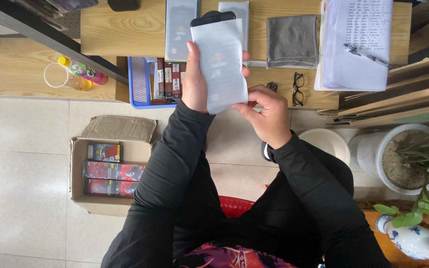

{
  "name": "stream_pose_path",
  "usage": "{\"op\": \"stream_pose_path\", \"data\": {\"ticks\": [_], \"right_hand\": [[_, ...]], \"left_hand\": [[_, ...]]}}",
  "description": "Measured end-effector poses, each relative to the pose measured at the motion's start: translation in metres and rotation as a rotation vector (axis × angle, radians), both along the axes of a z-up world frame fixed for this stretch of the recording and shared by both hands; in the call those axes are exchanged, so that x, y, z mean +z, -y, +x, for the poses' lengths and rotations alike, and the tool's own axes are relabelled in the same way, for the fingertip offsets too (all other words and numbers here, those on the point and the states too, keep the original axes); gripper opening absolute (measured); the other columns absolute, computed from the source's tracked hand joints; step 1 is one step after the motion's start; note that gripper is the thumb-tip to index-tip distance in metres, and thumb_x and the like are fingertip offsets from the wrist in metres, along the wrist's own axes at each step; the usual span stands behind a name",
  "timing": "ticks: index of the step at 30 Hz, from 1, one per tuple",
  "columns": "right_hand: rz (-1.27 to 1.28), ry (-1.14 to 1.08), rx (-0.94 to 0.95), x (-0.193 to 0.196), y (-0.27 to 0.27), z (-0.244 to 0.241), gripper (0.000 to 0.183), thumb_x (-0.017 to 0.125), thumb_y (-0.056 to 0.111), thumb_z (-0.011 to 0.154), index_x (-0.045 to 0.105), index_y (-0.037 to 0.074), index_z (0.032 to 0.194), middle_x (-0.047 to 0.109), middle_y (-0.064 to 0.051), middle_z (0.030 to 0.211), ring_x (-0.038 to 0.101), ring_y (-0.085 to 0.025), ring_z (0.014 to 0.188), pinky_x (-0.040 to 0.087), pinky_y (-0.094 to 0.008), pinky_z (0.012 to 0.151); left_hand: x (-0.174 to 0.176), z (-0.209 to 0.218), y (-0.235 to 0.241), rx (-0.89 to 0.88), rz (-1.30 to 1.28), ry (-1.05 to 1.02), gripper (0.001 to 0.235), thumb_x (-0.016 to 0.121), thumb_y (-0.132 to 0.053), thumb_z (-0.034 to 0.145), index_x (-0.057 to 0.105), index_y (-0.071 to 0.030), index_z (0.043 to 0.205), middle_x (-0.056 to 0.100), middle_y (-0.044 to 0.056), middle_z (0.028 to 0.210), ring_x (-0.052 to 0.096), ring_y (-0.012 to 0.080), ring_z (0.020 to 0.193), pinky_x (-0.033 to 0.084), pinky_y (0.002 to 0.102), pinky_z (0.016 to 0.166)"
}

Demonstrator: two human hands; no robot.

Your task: The person picks up a small product box from a blue tray and wipes it with a gray cloth. They then open the box, remove the contents, and wipe the inside of the box before placing it back on the table.

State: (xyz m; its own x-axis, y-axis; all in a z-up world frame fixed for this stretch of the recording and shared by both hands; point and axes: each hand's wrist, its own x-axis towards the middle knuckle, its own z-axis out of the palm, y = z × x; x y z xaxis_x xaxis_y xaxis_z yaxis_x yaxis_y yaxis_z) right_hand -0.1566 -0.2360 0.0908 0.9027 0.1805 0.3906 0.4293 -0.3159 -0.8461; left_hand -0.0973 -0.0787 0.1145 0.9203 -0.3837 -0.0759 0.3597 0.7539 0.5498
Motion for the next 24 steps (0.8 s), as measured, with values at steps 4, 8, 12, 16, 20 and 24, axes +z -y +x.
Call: {"op": "stream_pose_path", "data": {"ticks": [4,8,12,16,20,24], "right_hand": [[-0.063,0.110,-0.095,-0.007,-0.001,0.002,0.020,0.084,0.010,0.082,0.065,0.003,0.079,0.066,-0.008,0.083,0.060,-0.018,0.069,0.050,-0.028,0.065],[-0.056,0.116,-0.200,-0.015,0.000,0.007,0.022,0.081,-0.001,0.080,0.060,0.002,0.075,0.062,-0.008,0.077,0.055,-0.018,0.067,0.044,-0.030,0.063],[-0.112,0.114,-0.201,-0.005,0.010,0.016,0.029,0.082,0.005,0.081,0.056,0.004,0.070,0.063,-0.007,0.077,0.056,-0.019,0.066,0.042,-0.031,0.061],[0.147,-0.152,-0.135,0.006,0.026,0.024,0.024,0.067,0.027,0.089,0.065,0.004,0.084,0.065,-0.008,0.082,0.061,-0.016,0.072,0.050,-0.027,0.067],[0.679,-0.419,-0.064,0.006,0.039,0.037,0.049,0.061,0.044,0.091,0.059,0.002,0.117,0.071,-0.016,0.095,0.069,-0.026,0.077,0.057,-0.033,0.064],[1.198,-0.634,0.454,0.010,0.040,0.036,0.057,0.067,0.040,0.096,0.050,0.008,0.140,0.063,-0.007,0.090,0.046,-0.007,0.049,0.046,-0.027,0.034]], "left_hand": [[-0.011,0.003,0.002,-0.008,-0.001,-0.006,0.085,0.048,-0.073,0.080,0.056,0.000,0.124,0.066,0.022,0.107,0.068,0.0307,0.083,0.056,0.045,0.062],[-0.015,0.003,0.013,-0.016,0.063,0.101,0.083,0.046,-0.072,0.084,0.056,0.001,0.122,0.066,0.020,0.106,0.068,0.0296,0.085,0.056,0.043,0.061],[-0.013,0.006,0.016,-0.005,0.131,0.088,0.086,0.048,-0.072,0.082,0.056,0.003,0.123,0.068,0.021,0.106,0.070,0.0299,0.086,0.059,0.043,0.067],[-0.007,0.006,0.008,0.020,0.110,0.000,0.084,0.044,-0.072,0.081,0.058,0.000,0.122,0.068,0.020,0.107,0.070,0.0283,0.084,0.057,0.041,0.065],[-0.011,-0.014,0.022,-0.151,-0.079,0.008,0.075,0.061,-0.061,0.086,0.054,0.001,0.129,0.066,0.019,0.107,0.069,0.0340,0.087,0.057,0.043,0.073],[-0.025,-0.033,0.038,-0.416,-0.045,-0.020,0.073,0.047,-0.062,0.093,0.054,0.002,0.128,0.066,0.023,0.110,0.069,0.0366,0.094,0.059,0.054,0.084]]}}
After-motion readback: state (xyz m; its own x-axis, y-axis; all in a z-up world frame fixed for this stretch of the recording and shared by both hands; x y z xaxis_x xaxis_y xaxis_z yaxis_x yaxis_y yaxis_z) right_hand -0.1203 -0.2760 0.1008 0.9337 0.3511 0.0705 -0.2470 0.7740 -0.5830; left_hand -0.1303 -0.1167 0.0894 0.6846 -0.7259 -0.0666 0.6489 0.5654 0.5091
